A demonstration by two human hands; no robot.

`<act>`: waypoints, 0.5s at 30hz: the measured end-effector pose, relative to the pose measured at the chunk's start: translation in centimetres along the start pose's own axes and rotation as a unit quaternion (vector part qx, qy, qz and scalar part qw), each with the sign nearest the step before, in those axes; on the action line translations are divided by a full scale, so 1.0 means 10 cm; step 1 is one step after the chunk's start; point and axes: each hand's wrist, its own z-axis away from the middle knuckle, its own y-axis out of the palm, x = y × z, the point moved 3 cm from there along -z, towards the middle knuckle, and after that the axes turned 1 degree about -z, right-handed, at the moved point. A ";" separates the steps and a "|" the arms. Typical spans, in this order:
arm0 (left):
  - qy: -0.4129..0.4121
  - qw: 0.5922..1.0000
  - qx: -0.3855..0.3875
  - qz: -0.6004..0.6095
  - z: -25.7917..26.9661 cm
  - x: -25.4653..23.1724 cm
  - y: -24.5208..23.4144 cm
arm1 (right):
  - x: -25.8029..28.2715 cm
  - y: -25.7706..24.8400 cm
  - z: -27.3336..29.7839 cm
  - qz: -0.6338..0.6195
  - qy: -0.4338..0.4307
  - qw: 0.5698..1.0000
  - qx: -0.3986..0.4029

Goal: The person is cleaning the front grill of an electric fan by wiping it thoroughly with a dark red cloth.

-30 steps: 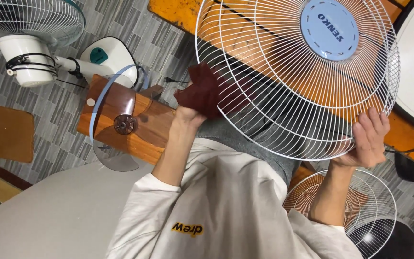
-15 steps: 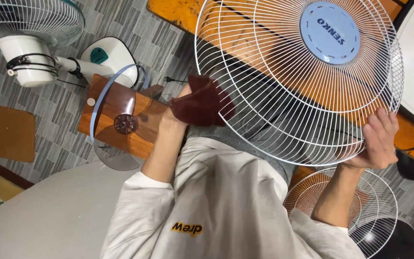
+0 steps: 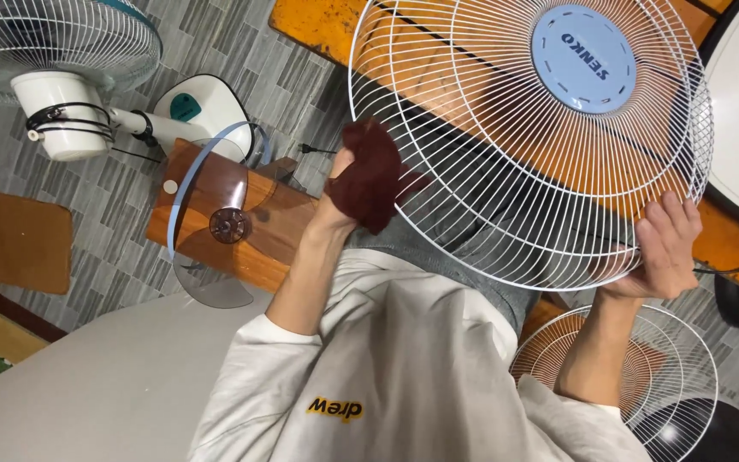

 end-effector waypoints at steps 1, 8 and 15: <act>-0.048 0.987 0.008 0.155 0.06 0.10 -0.09 | 0.00 0.01 0.00 -0.001 0.000 1.000 0.000; -0.149 0.770 0.021 0.621 0.07 0.11 -0.07 | -0.03 0.00 0.06 -0.009 -0.007 1.000 -0.007; -0.203 0.419 0.027 0.885 -0.10 -0.05 0.16 | 0.00 0.05 0.10 0.005 0.014 0.999 -0.037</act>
